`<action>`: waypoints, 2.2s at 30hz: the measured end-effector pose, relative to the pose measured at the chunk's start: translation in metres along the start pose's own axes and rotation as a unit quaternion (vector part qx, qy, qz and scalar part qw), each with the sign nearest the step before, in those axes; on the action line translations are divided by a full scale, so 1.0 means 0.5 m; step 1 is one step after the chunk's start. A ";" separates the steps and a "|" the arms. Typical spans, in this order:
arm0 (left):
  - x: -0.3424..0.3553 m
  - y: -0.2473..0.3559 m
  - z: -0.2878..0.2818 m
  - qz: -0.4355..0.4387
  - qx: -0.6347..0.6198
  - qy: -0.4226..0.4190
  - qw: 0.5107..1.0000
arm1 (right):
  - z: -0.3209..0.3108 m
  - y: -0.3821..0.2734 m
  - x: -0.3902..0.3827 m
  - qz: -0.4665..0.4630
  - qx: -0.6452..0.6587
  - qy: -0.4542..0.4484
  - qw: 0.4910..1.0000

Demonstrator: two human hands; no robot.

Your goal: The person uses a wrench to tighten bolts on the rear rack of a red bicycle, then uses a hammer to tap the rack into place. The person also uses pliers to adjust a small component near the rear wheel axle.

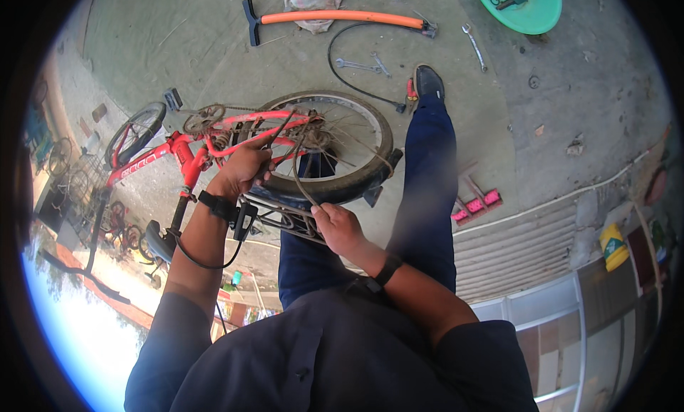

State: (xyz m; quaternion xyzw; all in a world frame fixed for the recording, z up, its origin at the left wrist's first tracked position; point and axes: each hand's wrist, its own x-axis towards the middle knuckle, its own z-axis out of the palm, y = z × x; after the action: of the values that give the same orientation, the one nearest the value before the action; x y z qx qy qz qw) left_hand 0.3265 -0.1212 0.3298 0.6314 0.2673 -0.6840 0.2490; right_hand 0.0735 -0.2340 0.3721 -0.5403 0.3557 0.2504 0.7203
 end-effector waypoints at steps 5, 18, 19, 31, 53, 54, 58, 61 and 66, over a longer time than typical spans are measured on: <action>-0.003 0.004 -0.023 0.011 -0.053 0.028 0.998 | -0.001 -0.002 -0.003 0.024 0.011 -0.009 1.000; 0.002 0.005 0.041 0.009 0.031 0.024 0.999 | -0.002 -0.005 -0.004 -0.027 -0.034 0.017 0.999; -0.002 0.003 0.048 0.021 0.034 0.015 0.999 | 0.000 -0.007 -0.007 -0.021 -0.023 0.015 0.999; 0.009 0.009 -0.024 0.050 -0.065 0.078 0.994 | -0.002 -0.001 -0.006 -0.057 -0.026 0.013 0.998; 0.009 0.002 -0.020 0.030 -0.039 0.074 0.996 | 0.001 0.011 -0.009 -0.056 -0.017 0.026 0.998; 0.007 0.006 -0.025 0.058 -0.042 0.114 0.991 | 0.000 0.010 -0.010 -0.057 -0.019 0.025 0.998; -0.002 0.021 -0.008 0.057 -0.009 0.111 0.992 | -0.003 0.006 -0.014 -0.129 -0.063 0.041 0.989; -0.006 0.011 0.049 0.005 0.076 0.002 0.997 | -0.003 0.002 -0.013 -0.057 -0.029 0.019 0.998; -0.002 0.014 0.047 0.018 0.034 0.019 0.999 | -0.006 -0.002 -0.010 -0.072 -0.034 0.018 0.997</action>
State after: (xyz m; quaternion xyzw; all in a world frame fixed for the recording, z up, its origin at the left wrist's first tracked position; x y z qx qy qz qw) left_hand 0.3144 -0.1423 0.3318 0.6573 0.2371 -0.6757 0.2349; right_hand 0.0703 -0.2370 0.3760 -0.5932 0.3200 0.2004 0.7110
